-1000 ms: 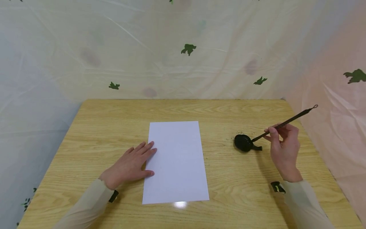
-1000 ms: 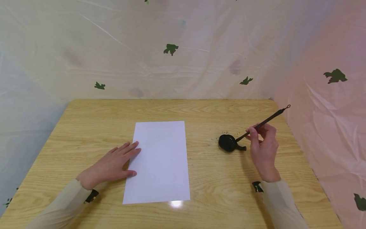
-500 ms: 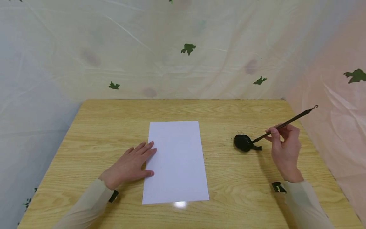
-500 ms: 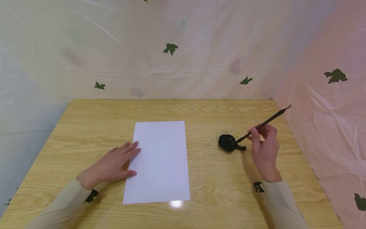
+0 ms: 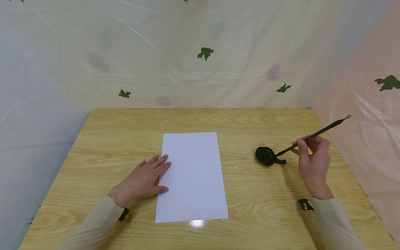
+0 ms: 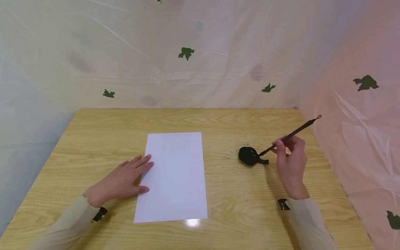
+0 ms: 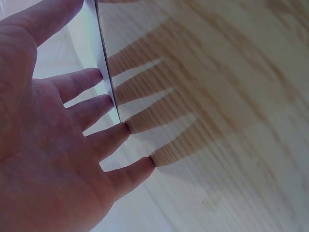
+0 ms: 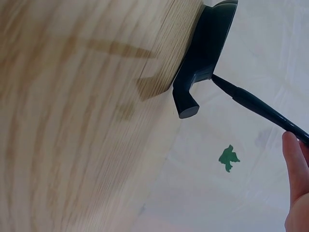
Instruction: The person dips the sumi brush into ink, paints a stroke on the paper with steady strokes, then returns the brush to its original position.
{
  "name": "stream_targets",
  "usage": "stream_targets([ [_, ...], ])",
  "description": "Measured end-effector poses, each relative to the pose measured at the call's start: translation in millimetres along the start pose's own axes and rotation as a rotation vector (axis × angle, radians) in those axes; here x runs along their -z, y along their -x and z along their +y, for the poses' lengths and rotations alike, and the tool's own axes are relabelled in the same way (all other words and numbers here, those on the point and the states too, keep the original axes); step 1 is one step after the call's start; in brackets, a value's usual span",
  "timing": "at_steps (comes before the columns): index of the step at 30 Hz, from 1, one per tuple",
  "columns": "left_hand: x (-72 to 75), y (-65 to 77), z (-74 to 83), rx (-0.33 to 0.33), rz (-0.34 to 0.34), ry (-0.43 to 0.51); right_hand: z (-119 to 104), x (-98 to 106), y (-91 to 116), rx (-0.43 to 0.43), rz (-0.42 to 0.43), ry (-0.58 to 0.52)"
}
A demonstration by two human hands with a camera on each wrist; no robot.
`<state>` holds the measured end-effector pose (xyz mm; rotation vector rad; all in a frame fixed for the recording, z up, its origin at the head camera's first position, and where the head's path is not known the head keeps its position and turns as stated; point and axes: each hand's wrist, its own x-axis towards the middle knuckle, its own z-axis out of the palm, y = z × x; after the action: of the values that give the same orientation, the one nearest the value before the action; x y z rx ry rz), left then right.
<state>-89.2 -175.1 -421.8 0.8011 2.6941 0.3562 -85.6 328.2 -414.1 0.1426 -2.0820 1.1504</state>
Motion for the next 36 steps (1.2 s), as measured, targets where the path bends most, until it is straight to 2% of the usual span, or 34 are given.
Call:
stream_targets([
  [25,-0.1,0.3,-0.9,-0.006,0.002,-0.006,0.1,3.9,-2.7,0.017,0.039,-0.015],
  [36,0.6,0.4,0.5,-0.003,0.003,-0.003,-3.6,2.9,-4.1,-0.005,0.072,-0.074],
])
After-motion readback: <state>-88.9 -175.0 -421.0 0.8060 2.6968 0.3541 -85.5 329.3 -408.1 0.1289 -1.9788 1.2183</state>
